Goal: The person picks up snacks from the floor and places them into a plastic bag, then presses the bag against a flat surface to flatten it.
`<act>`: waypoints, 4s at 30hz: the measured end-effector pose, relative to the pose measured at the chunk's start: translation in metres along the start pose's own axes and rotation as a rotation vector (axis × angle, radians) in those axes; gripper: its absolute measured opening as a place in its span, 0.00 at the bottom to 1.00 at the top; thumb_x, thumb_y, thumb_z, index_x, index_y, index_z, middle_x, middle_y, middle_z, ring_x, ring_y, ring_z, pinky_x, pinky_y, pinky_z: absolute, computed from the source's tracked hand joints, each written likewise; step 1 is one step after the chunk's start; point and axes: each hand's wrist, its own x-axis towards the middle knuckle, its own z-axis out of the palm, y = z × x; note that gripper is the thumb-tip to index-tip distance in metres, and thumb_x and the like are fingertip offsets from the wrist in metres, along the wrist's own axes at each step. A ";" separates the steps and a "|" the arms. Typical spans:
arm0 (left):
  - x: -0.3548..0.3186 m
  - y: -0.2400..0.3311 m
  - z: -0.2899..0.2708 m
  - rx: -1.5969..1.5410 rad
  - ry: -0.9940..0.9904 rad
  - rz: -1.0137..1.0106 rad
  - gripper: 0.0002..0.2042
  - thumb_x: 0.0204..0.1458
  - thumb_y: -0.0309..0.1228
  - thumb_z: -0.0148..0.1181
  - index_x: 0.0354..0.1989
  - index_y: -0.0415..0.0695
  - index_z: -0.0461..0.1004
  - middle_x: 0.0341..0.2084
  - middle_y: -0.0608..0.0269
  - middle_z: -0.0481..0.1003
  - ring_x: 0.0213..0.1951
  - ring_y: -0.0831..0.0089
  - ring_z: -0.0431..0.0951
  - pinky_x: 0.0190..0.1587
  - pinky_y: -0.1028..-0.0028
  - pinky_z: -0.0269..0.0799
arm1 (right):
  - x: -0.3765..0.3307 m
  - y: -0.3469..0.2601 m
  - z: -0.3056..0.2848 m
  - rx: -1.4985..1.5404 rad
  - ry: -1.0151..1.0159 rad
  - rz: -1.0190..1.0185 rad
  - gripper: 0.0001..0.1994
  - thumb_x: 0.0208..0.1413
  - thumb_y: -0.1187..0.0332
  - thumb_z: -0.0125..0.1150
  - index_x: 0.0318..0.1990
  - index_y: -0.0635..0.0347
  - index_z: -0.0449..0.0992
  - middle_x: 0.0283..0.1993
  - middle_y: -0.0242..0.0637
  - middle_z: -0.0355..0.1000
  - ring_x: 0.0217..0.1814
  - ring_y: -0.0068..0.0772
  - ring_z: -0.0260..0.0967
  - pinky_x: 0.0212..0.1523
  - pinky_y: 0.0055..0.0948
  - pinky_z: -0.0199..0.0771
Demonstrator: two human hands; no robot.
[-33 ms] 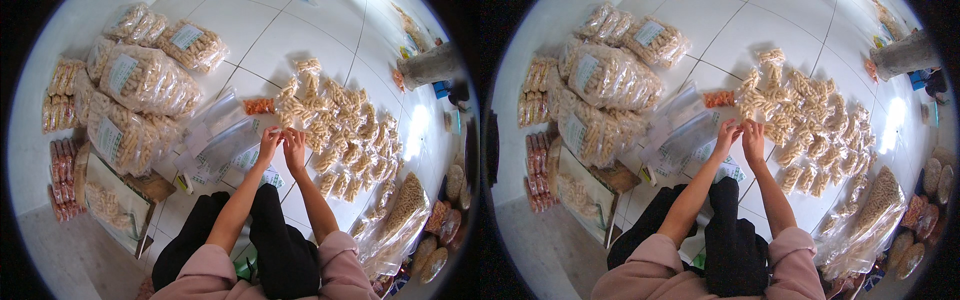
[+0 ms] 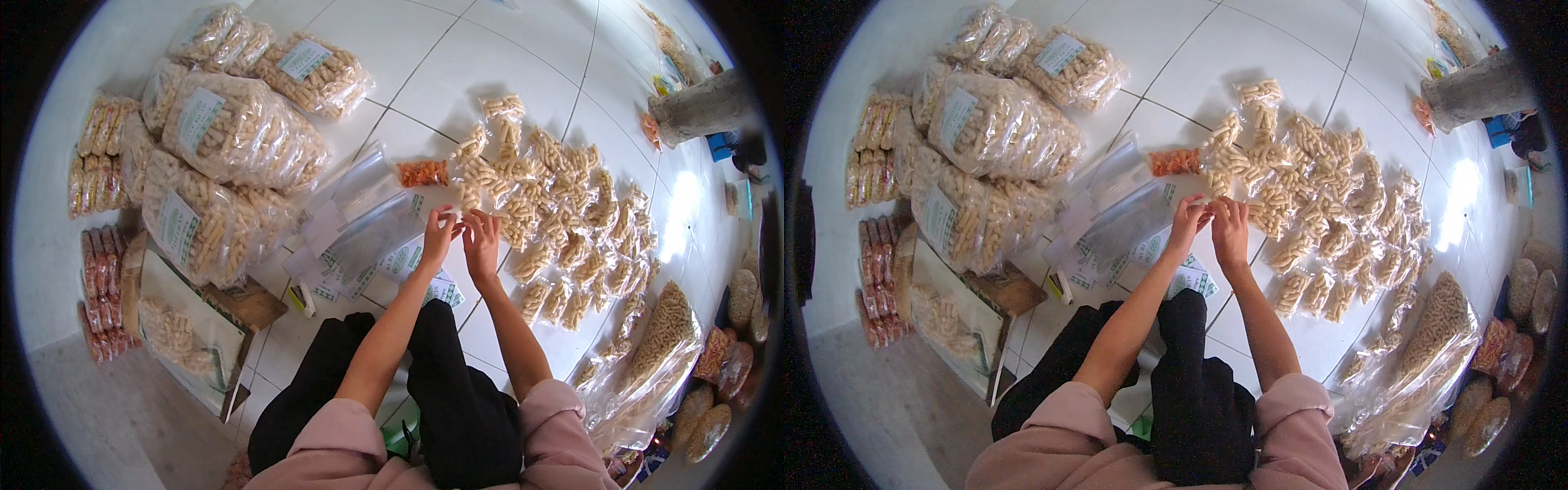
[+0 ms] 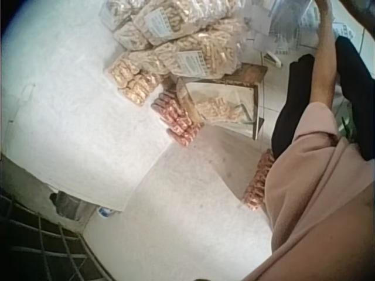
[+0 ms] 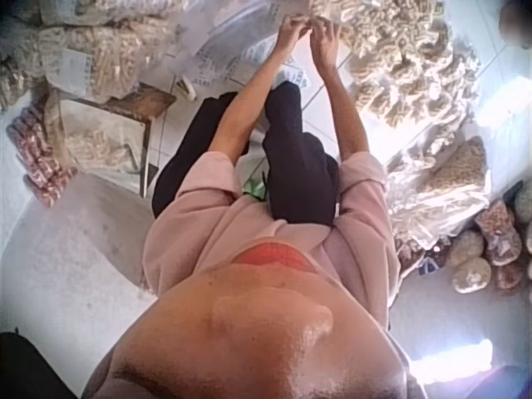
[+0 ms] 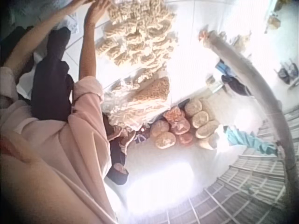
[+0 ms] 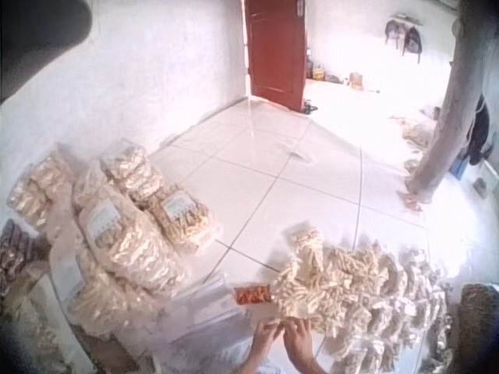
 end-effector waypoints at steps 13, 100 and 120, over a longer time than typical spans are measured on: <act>0.001 0.034 -0.013 -0.249 0.027 -0.172 0.18 0.48 0.39 0.55 0.44 0.47 0.61 0.36 0.62 0.68 0.29 0.76 0.67 0.28 0.74 0.68 | 0.035 0.010 -0.011 0.081 0.042 0.155 0.14 0.43 0.80 0.52 0.41 0.62 0.68 0.44 0.45 0.64 0.49 0.46 0.59 0.51 0.38 0.59; -0.440 0.300 -0.226 0.377 0.600 0.794 0.33 0.44 0.45 0.60 0.56 0.48 0.51 0.53 0.54 0.54 0.58 0.62 0.51 0.56 0.60 0.51 | -0.012 -0.435 -0.065 0.904 -0.329 -0.380 0.27 0.36 0.73 0.65 0.49 0.62 0.64 0.46 0.44 0.65 0.50 0.39 0.63 0.51 0.32 0.61; -0.356 0.197 -0.297 1.408 1.139 0.751 0.17 0.51 0.30 0.48 0.51 0.52 0.66 0.49 0.64 0.64 0.57 0.65 0.57 0.58 0.48 0.42 | -0.127 -0.398 0.080 0.715 -0.569 -0.315 0.27 0.37 0.72 0.65 0.49 0.63 0.64 0.46 0.44 0.66 0.49 0.42 0.64 0.48 0.33 0.64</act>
